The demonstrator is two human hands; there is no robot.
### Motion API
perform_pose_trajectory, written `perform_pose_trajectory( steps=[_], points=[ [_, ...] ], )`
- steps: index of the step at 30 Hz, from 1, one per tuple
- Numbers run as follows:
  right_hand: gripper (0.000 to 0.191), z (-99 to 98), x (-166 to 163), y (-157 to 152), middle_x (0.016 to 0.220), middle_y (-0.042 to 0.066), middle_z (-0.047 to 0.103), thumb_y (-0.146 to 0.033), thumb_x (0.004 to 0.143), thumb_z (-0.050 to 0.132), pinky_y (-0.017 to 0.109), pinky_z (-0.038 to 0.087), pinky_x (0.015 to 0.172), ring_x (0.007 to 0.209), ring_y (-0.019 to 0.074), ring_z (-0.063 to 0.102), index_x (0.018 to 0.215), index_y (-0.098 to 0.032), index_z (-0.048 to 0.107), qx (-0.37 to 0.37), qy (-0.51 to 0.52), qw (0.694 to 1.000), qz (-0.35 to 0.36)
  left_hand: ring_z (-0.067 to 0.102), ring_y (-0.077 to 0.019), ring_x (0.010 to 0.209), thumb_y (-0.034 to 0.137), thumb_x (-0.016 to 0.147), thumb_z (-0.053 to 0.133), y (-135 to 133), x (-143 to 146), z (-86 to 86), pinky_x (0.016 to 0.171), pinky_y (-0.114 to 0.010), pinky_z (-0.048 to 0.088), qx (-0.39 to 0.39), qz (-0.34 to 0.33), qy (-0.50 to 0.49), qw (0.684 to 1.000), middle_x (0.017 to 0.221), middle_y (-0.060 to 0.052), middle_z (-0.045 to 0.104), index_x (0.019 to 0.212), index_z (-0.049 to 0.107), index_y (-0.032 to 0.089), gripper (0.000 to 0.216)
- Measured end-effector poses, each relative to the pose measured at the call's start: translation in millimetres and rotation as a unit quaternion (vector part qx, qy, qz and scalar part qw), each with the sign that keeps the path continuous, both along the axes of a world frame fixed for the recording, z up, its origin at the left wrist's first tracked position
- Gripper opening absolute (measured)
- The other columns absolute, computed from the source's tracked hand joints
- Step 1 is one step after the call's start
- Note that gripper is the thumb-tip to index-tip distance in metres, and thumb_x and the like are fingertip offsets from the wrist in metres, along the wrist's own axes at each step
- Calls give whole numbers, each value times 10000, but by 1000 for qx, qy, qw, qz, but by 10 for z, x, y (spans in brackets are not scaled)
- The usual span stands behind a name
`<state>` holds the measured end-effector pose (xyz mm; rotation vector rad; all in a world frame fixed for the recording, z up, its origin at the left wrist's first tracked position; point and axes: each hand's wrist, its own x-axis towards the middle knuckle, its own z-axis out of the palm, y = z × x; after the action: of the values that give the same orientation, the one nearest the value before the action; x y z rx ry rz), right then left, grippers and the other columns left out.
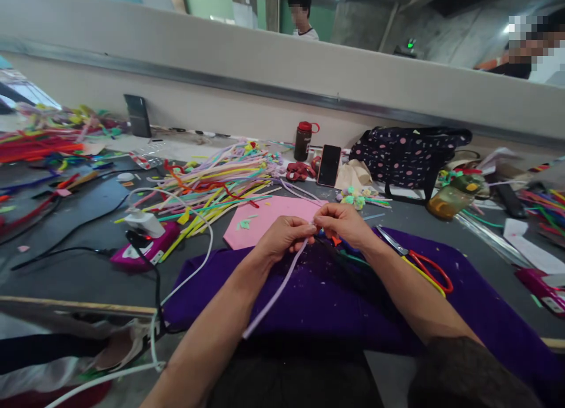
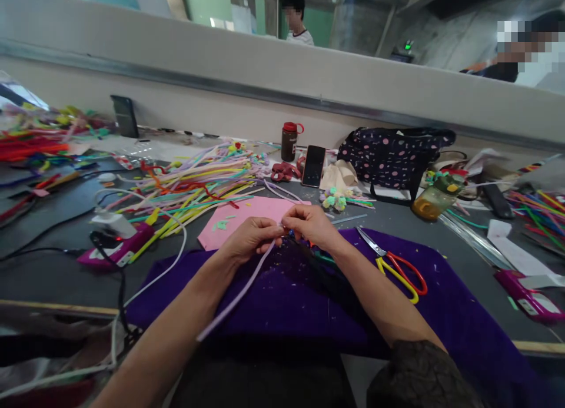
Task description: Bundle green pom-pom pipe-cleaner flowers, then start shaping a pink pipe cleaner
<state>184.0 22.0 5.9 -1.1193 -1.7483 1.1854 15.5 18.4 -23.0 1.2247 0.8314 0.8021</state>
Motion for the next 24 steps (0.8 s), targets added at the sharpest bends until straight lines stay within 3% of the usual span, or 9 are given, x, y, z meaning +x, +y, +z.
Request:
perform_pose_trajectory(
  steps=[4,9,15,20,24],
  points=[
    [130,-1,2,15,481,-41,511,-267,677,571,152,275,340,353,41,390,635,-145,556,-6,18,1000,-19,393,-30,359,376,676,617,7,1,-8,323,-146,235,-36,-17,-49,998,541,-26,568,698,630,84,293],
    [133,-11,-17,13,502,-50,493,-266,666,576,151,252,334,351,32,372,609,-156,529,-12,36,999,-33,362,-20,329,380,704,593,18,-6,-31,324,-144,214,-46,-25,-72,996,429,17,478,664,626,89,296],
    [132,-66,-50,13,452,-65,458,-249,666,592,149,227,332,340,28,353,601,-153,528,-18,58,997,-42,425,-20,374,357,651,656,8,10,-43,324,-138,239,-49,5,-75,996,554,-9,567,666,620,94,266],
    [243,-119,-1,99,584,-13,565,-381,719,571,146,215,309,351,37,428,723,-139,598,-126,150,981,-4,420,-8,365,352,643,664,27,11,-63,316,-130,226,-70,17,-98,993,627,-19,605,753,624,99,279],
    [267,-180,7,146,588,-17,573,-360,697,623,138,210,300,340,27,427,853,-143,630,-171,189,967,21,394,-8,335,355,654,653,35,10,-76,309,-136,212,-66,9,-99,993,554,-5,577,711,615,94,269]
  ],
)
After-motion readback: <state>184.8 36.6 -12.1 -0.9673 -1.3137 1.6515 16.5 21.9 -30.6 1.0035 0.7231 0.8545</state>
